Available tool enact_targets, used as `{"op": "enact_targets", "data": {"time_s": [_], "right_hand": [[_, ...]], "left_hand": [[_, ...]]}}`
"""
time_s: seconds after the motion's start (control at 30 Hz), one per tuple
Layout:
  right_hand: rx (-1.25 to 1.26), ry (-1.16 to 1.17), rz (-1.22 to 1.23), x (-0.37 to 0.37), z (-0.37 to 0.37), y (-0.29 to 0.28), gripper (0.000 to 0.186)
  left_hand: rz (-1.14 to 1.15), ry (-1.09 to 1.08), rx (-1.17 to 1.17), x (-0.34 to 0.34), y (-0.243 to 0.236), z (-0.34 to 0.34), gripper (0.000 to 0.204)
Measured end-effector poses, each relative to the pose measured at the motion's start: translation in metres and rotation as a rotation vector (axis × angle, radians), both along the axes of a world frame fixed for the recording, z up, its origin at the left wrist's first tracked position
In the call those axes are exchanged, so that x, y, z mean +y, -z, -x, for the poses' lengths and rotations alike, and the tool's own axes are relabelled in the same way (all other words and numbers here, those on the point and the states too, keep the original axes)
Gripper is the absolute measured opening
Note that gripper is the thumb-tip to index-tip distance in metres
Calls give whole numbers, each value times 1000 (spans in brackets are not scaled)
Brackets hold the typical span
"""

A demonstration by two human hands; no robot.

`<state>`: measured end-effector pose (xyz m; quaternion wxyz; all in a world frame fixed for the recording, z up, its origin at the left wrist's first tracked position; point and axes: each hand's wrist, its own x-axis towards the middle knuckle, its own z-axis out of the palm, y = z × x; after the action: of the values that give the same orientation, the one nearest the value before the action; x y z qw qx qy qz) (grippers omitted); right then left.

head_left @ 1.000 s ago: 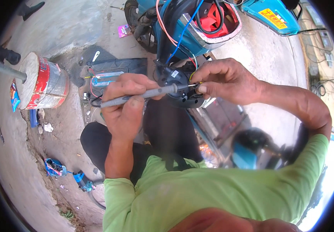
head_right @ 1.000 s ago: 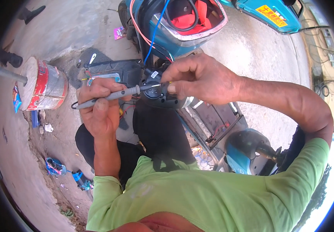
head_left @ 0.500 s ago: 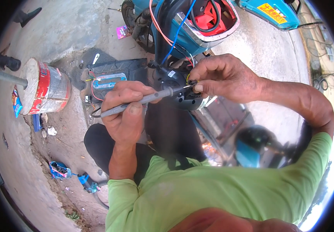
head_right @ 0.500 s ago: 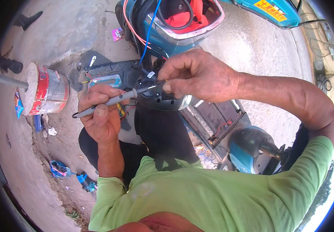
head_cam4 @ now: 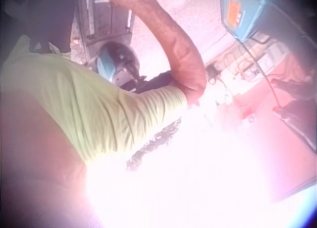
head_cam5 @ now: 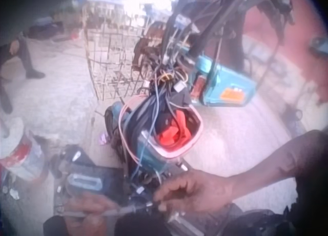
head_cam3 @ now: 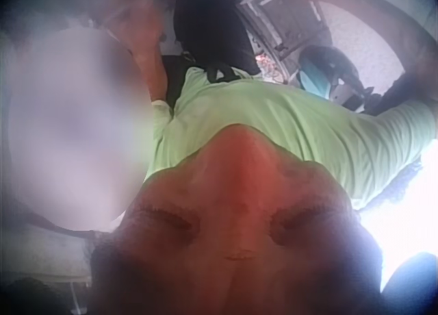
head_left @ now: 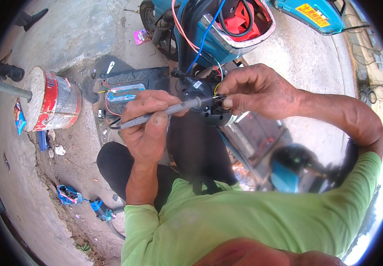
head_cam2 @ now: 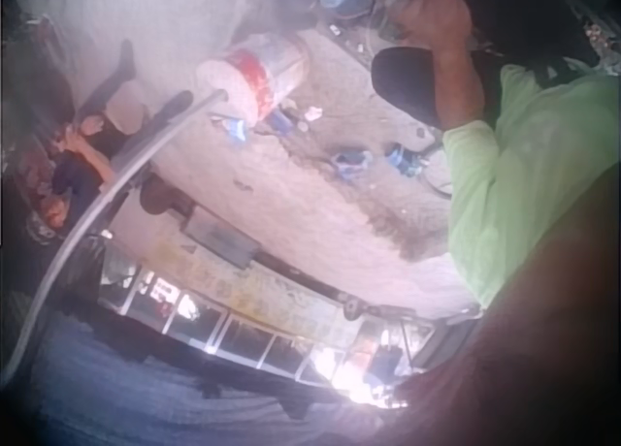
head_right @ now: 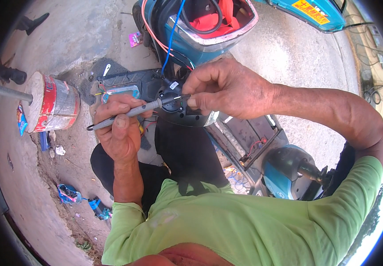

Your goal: The person works on the wiring of an electric scooter, stripping wires with a tool and connecting them into a plastic harness.

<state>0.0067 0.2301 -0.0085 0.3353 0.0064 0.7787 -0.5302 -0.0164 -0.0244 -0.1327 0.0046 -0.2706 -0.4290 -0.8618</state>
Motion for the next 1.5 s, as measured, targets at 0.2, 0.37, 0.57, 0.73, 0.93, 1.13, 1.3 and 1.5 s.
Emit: {"op": "enact_targets", "data": {"time_s": [0.2, 0.37, 0.57, 0.73, 0.93, 1.13, 1.3, 1.5], "right_hand": [[-48, 60, 19, 0, 2, 0, 18], [-55, 114, 40, 1, 3, 1, 18], [-59, 94, 21, 3, 4, 4, 19], [-20, 101, 11, 0, 5, 3, 17], [-16, 102, 27, 2, 4, 5, 16], [-20, 94, 25, 1, 5, 5, 16], [-84, 36, 6, 0, 5, -2, 18], [-143, -120, 32, -3, 5, -26, 20]], "left_hand": [[10, -32, 25, 2, -2, -1, 17], [72, -104, 103, 1, 4, 1, 17], [70, -93, 97, 1, 5, 2, 17], [58, -86, 89, 3, 3, 2, 17], [46, -76, 98, 5, 3, 3, 18], [30, -53, 78, 3, 2, 2, 19], [-138, 87, -237, -12, 12, 9, 24], [39, 287, -705, -60, 67, -3, 18]]}}
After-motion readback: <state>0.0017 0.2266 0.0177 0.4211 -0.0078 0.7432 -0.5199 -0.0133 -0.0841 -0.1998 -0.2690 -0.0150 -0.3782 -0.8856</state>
